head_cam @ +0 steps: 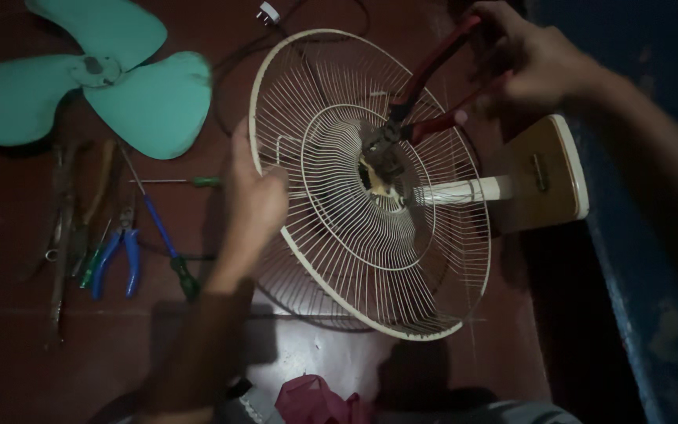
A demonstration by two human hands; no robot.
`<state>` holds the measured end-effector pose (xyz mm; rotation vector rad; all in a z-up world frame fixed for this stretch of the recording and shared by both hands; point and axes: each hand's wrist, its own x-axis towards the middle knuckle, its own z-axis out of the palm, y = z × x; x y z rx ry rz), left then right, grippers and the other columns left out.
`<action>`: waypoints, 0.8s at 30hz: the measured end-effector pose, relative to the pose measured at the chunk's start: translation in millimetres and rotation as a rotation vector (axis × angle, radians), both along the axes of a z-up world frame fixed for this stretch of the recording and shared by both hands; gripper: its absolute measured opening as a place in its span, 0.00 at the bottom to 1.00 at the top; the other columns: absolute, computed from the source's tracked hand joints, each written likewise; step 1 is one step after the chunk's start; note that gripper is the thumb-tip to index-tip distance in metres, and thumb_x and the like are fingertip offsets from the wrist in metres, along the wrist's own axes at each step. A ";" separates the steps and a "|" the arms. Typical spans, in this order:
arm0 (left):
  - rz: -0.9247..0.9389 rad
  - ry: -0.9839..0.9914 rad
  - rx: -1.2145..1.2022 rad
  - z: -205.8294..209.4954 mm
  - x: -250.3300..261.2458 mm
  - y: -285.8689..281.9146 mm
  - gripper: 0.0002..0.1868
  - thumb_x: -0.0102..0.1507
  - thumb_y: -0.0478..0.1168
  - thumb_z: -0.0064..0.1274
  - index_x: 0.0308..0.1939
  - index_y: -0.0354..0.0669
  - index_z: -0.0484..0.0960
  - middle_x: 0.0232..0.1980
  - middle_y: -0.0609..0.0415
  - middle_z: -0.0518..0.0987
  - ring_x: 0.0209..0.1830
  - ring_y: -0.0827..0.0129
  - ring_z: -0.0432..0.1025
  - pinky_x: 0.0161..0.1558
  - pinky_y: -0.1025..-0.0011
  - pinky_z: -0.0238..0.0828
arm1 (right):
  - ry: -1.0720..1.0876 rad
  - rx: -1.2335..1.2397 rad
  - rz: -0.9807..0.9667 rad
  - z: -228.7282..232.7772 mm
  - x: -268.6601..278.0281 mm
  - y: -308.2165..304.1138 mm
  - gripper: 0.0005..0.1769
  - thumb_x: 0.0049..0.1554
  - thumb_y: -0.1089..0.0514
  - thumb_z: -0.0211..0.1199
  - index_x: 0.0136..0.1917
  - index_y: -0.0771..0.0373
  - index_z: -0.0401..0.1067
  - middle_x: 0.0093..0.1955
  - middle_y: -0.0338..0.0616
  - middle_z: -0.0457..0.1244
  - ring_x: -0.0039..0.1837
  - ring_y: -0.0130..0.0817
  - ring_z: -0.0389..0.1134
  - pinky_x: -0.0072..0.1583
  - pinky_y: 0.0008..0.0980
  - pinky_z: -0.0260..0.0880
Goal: The person disassembles an electric fan by removing the front grille, fan blades, and motor housing using pliers and a screwdriver. The components are placed on the floor as they are removed.
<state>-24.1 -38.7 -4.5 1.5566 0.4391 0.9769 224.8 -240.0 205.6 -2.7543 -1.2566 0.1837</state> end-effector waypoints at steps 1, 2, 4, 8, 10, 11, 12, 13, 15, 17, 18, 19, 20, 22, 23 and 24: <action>-0.013 -0.011 -0.036 0.4 0.5 0.0 0.38 0.57 0.24 0.44 0.74 0.35 0.61 0.64 0.39 0.79 0.62 0.55 0.77 0.65 0.64 0.68 | -0.014 0.059 0.065 -4.0 2.9 -1.1 0.64 0.43 0.58 0.78 0.85 0.42 0.45 0.70 0.59 0.64 0.69 0.54 0.67 0.66 0.54 0.70; -0.026 -0.023 -0.071 1.9 1.1 -0.7 0.38 0.57 0.25 0.44 0.74 0.34 0.61 0.63 0.40 0.79 0.61 0.55 0.77 0.64 0.65 0.69 | -0.029 0.118 0.131 -8.2 5.6 -2.0 0.63 0.42 0.60 0.79 0.83 0.45 0.47 0.72 0.58 0.62 0.71 0.55 0.65 0.66 0.55 0.69; -0.021 0.030 -0.120 8.7 1.2 -2.8 0.38 0.57 0.26 0.45 0.74 0.36 0.62 0.63 0.40 0.79 0.61 0.55 0.77 0.64 0.65 0.70 | 0.079 0.249 0.172 -15.3 10.6 -3.7 0.61 0.42 0.64 0.77 0.81 0.48 0.49 0.73 0.55 0.59 0.73 0.54 0.63 0.68 0.53 0.67; 0.219 0.236 0.254 32.6 -23.1 -16.1 0.43 0.56 0.33 0.57 0.75 0.32 0.60 0.71 0.29 0.65 0.70 0.41 0.60 0.67 0.49 0.59 | 0.479 0.545 0.152 -41.9 5.2 -2.7 0.57 0.41 0.75 0.67 0.79 0.49 0.51 0.76 0.46 0.56 0.80 0.48 0.56 0.71 0.51 0.64; 0.328 0.293 0.533 51.1 -26.5 -23.4 0.45 0.56 0.35 0.62 0.75 0.31 0.59 0.76 0.27 0.57 0.77 0.36 0.47 0.71 0.42 0.53 | 0.695 0.722 0.071 -48.1 2.9 -3.7 0.56 0.38 0.81 0.60 0.77 0.50 0.53 0.78 0.41 0.53 0.83 0.46 0.51 0.71 0.53 0.62; 0.329 0.336 0.614 57.0 -29.0 -27.4 0.45 0.57 0.36 0.62 0.76 0.33 0.59 0.78 0.30 0.56 0.80 0.37 0.44 0.74 0.41 0.53 | 0.854 0.826 -0.040 -58.1 -1.8 -5.9 0.57 0.36 0.82 0.54 0.76 0.50 0.53 0.78 0.38 0.52 0.83 0.45 0.50 0.71 0.54 0.62; 0.330 0.380 0.695 61.7 -27.8 -31.3 0.44 0.58 0.36 0.61 0.76 0.36 0.59 0.80 0.34 0.55 0.83 0.38 0.40 0.77 0.40 0.52 | 0.938 0.913 -0.002 -61.7 0.5 -4.4 0.58 0.36 0.83 0.53 0.77 0.50 0.54 0.79 0.37 0.52 0.84 0.46 0.49 0.73 0.52 0.59; 0.247 0.474 0.698 65.2 -21.4 -36.5 0.46 0.57 0.38 0.63 0.76 0.38 0.58 0.79 0.33 0.54 0.82 0.39 0.40 0.74 0.39 0.51 | 1.029 0.996 0.032 -70.2 1.8 -3.1 0.58 0.36 0.83 0.52 0.77 0.50 0.54 0.80 0.37 0.52 0.85 0.46 0.49 0.75 0.50 0.56; 0.083 0.660 0.703 72.1 2.5 -43.2 0.50 0.54 0.43 0.66 0.76 0.42 0.55 0.78 0.33 0.52 0.81 0.41 0.39 0.69 0.39 0.50 | 1.150 1.111 0.118 -83.7 5.8 0.3 0.59 0.35 0.83 0.50 0.78 0.51 0.55 0.82 0.39 0.52 0.86 0.48 0.49 0.79 0.49 0.52; -0.038 0.648 0.750 78.5 33.3 -49.0 0.54 0.55 0.48 0.68 0.77 0.40 0.52 0.79 0.34 0.50 0.80 0.41 0.41 0.71 0.36 0.48 | 1.208 1.171 0.220 -92.8 11.7 6.2 0.58 0.35 0.83 0.49 0.78 0.56 0.56 0.82 0.44 0.52 0.86 0.50 0.50 0.81 0.49 0.50; -0.099 0.642 0.772 80.8 48.7 -50.9 0.56 0.55 0.51 0.70 0.78 0.39 0.51 0.79 0.34 0.49 0.79 0.41 0.42 0.71 0.35 0.47 | 1.218 1.177 0.250 -96.2 15.2 7.9 0.57 0.36 0.83 0.50 0.78 0.57 0.57 0.81 0.46 0.53 0.86 0.50 0.50 0.81 0.50 0.50; -0.149 0.623 0.726 82.2 63.3 -51.2 0.60 0.52 0.52 0.71 0.78 0.40 0.50 0.79 0.35 0.50 0.79 0.40 0.44 0.69 0.37 0.50 | 1.227 1.183 0.279 -100.8 16.9 7.8 0.56 0.37 0.82 0.50 0.79 0.58 0.57 0.81 0.47 0.54 0.86 0.50 0.50 0.82 0.51 0.50; -0.199 0.604 0.680 83.8 79.1 -51.0 0.63 0.49 0.52 0.73 0.79 0.42 0.49 0.79 0.36 0.52 0.79 0.40 0.46 0.67 0.39 0.53 | 1.236 1.189 0.309 -104.8 18.2 7.3 0.55 0.38 0.82 0.51 0.79 0.60 0.58 0.80 0.49 0.55 0.86 0.50 0.51 0.82 0.52 0.51; -0.330 0.583 0.559 87.1 108.3 -48.0 0.66 0.47 0.51 0.74 0.80 0.44 0.46 0.75 0.37 0.60 0.74 0.42 0.56 0.65 0.44 0.60 | 1.269 1.156 0.355 -107.8 21.7 7.3 0.54 0.39 0.82 0.55 0.78 0.58 0.58 0.79 0.47 0.55 0.85 0.47 0.51 0.81 0.53 0.51; -0.415 0.582 0.478 86.1 120.5 -46.8 0.66 0.48 0.50 0.73 0.81 0.44 0.45 0.70 0.38 0.67 0.70 0.45 0.64 0.66 0.48 0.65 | 1.284 1.138 0.374 -109.2 22.8 5.0 0.54 0.40 0.82 0.57 0.78 0.57 0.57 0.79 0.45 0.55 0.84 0.46 0.51 0.81 0.53 0.52; -0.501 0.582 0.398 83.7 131.2 -45.3 0.66 0.50 0.49 0.73 0.81 0.45 0.43 0.66 0.39 0.74 0.65 0.48 0.72 0.67 0.52 0.69 | 1.300 1.124 0.374 -109.7 24.0 3.1 0.54 0.40 0.82 0.57 0.78 0.57 0.57 0.78 0.45 0.55 0.84 0.47 0.51 0.80 0.53 0.52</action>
